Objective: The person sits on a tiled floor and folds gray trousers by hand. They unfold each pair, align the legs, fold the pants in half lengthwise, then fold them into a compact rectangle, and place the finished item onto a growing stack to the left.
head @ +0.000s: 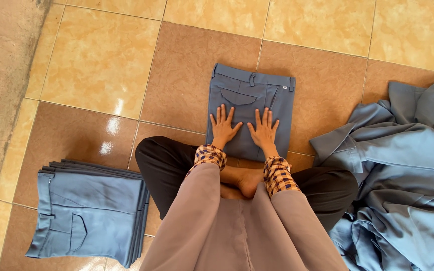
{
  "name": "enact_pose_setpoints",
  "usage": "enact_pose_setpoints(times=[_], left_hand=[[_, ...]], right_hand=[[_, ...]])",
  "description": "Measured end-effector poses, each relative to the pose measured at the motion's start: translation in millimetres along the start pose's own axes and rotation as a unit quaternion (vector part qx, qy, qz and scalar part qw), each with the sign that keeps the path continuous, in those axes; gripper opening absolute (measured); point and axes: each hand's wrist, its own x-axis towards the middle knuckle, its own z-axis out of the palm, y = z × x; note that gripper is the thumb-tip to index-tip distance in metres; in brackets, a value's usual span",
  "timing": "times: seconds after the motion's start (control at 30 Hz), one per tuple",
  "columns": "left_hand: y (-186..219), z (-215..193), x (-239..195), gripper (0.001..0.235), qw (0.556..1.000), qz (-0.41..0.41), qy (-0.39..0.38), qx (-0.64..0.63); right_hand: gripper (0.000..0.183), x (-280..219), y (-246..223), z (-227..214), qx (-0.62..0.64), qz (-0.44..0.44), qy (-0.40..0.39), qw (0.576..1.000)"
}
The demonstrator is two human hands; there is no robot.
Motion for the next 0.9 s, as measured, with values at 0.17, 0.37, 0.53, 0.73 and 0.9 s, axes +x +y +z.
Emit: enact_pose_setpoints(times=[0.17,0.37,0.53,0.73,0.9], left_hand=[[-14,-18,-10,0.078,0.998,-0.024,0.054,0.019],[-47,-17,-5,0.074,0.991,-0.038,0.102,0.078],[-65,-26,-8,0.077,0.987,-0.066,0.103,0.106],[-70,-25,-5,0.072,0.980,-0.080,0.150,0.104],[-63,35,31,0.074,0.973,-0.111,0.199,-0.028]], right_hand=[[0.082,-15,33,-15,0.041,0.031,0.007,0.999],[0.093,-25,66,-17,0.009,0.057,-0.022,0.998],[0.095,-29,76,-17,0.037,0.076,0.000,0.996],[0.086,-23,81,-12,0.098,0.118,0.187,0.970],[0.070,50,161,93,0.135,0.213,0.148,0.956]])
